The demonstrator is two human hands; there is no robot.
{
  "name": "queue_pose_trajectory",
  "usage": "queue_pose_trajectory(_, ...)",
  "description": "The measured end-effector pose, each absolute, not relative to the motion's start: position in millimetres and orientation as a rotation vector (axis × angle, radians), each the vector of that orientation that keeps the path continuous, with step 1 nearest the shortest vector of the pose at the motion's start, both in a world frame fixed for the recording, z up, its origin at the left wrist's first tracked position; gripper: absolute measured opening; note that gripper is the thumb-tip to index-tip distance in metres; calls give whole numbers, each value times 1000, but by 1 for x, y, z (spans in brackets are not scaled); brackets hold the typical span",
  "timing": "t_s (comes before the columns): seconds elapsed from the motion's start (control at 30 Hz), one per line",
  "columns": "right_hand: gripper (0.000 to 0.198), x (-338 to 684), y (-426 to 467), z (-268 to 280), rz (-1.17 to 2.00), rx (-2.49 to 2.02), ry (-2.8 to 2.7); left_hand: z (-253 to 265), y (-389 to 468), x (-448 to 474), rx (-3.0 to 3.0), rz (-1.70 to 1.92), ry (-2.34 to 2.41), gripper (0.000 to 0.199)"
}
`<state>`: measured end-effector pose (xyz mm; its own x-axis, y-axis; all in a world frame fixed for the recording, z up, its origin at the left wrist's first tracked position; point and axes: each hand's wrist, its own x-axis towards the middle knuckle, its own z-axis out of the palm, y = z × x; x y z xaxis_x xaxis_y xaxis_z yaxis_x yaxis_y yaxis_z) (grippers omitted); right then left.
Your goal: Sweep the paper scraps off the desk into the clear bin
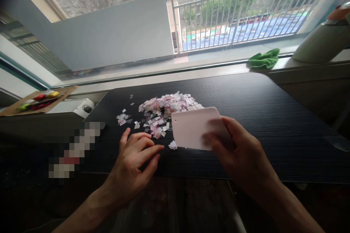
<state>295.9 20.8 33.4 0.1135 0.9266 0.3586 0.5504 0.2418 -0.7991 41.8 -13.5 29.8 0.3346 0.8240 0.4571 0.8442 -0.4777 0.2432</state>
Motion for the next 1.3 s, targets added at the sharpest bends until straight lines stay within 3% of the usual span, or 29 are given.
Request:
queue_pose_trajectory(0.3, 29, 332, 3, 32, 126, -1541, -1648, 26, -13, 53, -2588, -710, -1515, 24)
queue_pose_trajectory(0.43, 26, 328, 0, 29, 116, -1535, -1638, 28, -15, 58, -2633, -682, -1492, 26)
queue_pose_trajectory(0.73, 25, 336, 1, 27, 391, -1550, -1504, 34, -26, 60, -2816, -701, -1426, 30)
queue_pose_trajectory(0.97, 26, 334, 3, 29, 802, -1523, -1379, 32, -35, 53, -2727, -790, -1483, 25)
queue_pose_trajectory(1.1, 23, 317, 7, 40, 952, -1478, -1214, 33, -48, 62, -2998, -823, -1365, 16)
queue_pose_trajectory(1.3, 25, 313, 26, 30, 1131, -1312, -1407, 7, -63, 93, -3529, -450, -914, 29)
